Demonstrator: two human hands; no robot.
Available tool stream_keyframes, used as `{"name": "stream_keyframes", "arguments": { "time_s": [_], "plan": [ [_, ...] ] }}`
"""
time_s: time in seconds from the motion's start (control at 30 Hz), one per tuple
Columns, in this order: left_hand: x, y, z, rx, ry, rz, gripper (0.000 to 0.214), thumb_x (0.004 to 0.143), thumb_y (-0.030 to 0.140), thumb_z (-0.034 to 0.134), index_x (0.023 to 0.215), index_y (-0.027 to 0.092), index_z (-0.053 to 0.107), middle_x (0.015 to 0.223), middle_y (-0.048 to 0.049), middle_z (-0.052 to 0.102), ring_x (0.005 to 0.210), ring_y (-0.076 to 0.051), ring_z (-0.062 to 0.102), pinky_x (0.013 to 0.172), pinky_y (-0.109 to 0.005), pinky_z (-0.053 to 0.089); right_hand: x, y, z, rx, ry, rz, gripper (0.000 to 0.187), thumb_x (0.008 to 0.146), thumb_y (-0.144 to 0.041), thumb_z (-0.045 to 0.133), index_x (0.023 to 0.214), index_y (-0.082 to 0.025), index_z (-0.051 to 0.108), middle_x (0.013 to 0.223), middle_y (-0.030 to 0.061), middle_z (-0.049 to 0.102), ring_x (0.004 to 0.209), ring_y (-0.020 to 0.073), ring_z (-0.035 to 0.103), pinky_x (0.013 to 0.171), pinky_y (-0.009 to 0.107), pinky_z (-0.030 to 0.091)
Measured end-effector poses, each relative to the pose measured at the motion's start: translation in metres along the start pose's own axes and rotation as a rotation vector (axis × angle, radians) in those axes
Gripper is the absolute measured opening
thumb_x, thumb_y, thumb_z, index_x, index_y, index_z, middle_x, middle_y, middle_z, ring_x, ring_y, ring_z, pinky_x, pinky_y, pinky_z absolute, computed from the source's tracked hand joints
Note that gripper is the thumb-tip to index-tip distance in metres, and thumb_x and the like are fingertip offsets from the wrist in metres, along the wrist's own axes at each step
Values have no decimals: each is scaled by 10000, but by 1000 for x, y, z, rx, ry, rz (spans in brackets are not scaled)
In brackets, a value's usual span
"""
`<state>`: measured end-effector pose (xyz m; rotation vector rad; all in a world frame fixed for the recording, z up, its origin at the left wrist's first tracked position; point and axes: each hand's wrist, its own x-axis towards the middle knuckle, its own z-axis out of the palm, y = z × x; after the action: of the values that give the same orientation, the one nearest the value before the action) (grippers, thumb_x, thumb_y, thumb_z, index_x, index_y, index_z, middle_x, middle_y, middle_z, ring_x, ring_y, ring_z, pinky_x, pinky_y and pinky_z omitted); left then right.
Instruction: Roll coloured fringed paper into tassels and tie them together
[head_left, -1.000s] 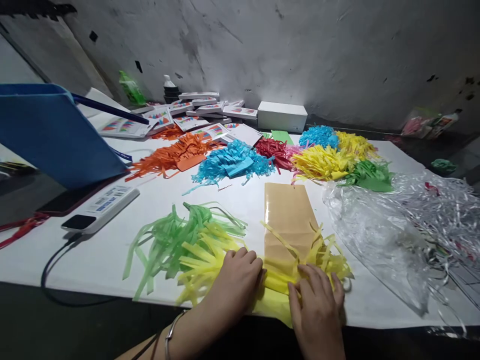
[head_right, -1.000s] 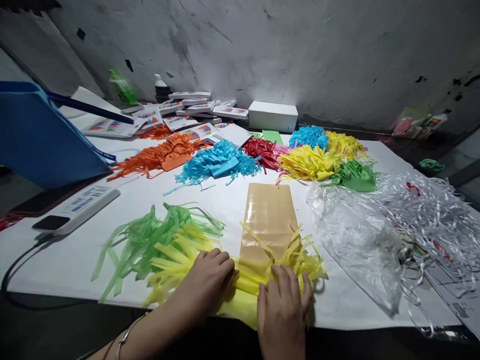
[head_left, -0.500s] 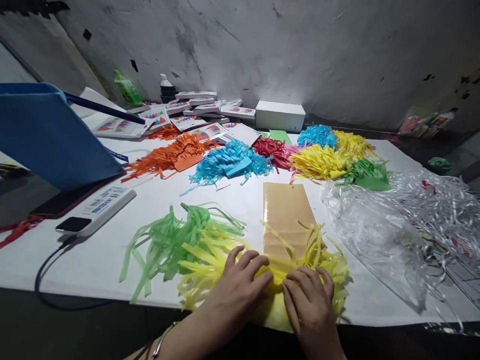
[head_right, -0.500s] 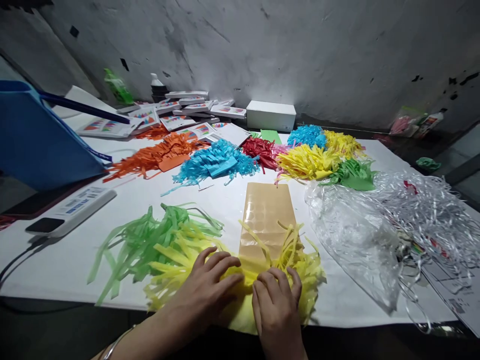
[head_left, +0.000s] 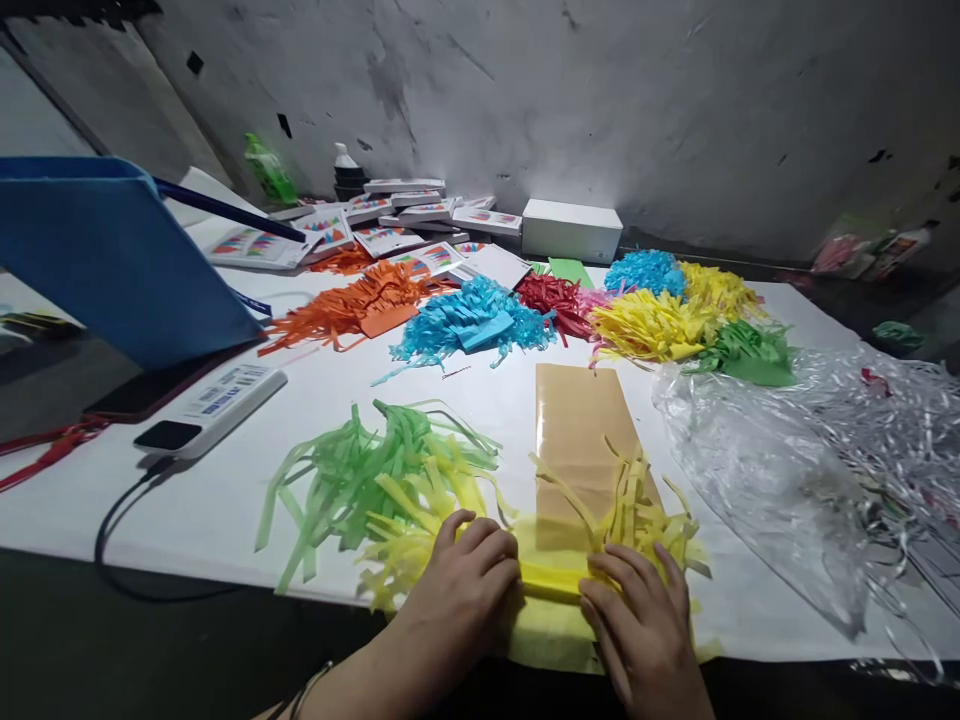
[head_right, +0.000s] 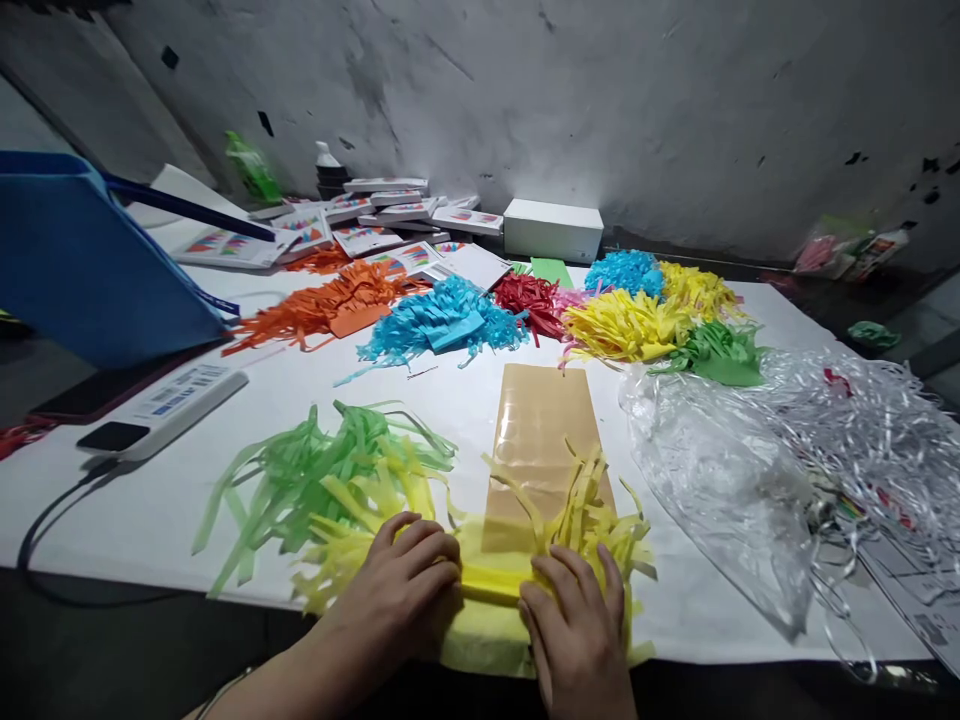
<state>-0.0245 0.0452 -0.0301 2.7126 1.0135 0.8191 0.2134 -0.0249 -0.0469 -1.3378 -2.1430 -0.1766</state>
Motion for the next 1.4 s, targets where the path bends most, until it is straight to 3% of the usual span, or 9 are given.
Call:
{"name": "stream_keyframes", "arguments": {
  "time_s": [0.2,0.33,0.43,0.57,0.77,1.03,1.27,1.33,1.4],
  "plan": [
    [16,13,-1,166,-200,-238,127,855,140,595,741,186,628,849,-47,641,840,-239,543,829,-441,357,16,-25,16,-77,122,324,162,964,-198,518,827,-229,601,1060,52,697,1062,247,616,1132,552,204],
    [19,10,2,184,-247,-265,95,821,142,616,740,186,637,868,-53,648,852,-244,550,817,-439,372,25,-35,22,-10,170,184,208,1001,-220,456,939,-231,654,1008,47,702,1029,227,621,1124,518,228],
    [15,6,2,124,-150,-176,95,848,134,615,790,204,642,914,-34,650,865,-218,548,898,-450,359,26,-34,24,48,144,96,260,1023,-208,422,908,-228,655,833,2,687,916,191,616,1075,463,256],
    [10,1,3,37,14,28,80,869,158,640,831,230,645,967,-19,662,945,-217,543,1041,-488,278,30,-33,24,103,179,148,268,1020,-209,438,838,-220,635,776,-8,652,813,166,590,991,413,296],
    [15,0,7,-52,94,144,198,932,142,549,751,201,603,868,-11,644,866,-180,537,1022,-449,319,33,-40,28,125,161,135,291,1041,-255,400,873,-226,636,811,-1,660,834,169,573,1019,425,262],
    [8,-3,3,-134,-64,-5,112,863,179,720,804,210,630,898,7,661,878,-188,531,873,-374,324,10,-19,17,179,156,170,314,1047,-277,384,885,-240,650,855,0,666,900,187,573,1059,449,250],
    [21,10,-1,118,-202,-154,124,845,114,688,765,189,631,874,-18,639,826,-211,521,840,-409,333,16,-27,16,148,137,357,229,965,-167,472,769,-233,570,843,-2,620,843,191,585,1050,475,252],
    [25,10,-2,167,-218,-93,100,854,160,710,789,189,639,908,-23,637,855,-213,522,879,-420,334,20,-30,18,112,151,384,214,947,-163,483,761,-234,561,841,-1,618,839,198,584,1049,480,249],
    [25,6,1,178,-186,71,111,859,229,741,807,205,647,908,-9,630,876,-205,520,960,-444,300,21,-32,19,98,160,357,219,936,-131,465,786,-240,582,853,-1,626,850,197,589,1069,479,240]
  ]
}}
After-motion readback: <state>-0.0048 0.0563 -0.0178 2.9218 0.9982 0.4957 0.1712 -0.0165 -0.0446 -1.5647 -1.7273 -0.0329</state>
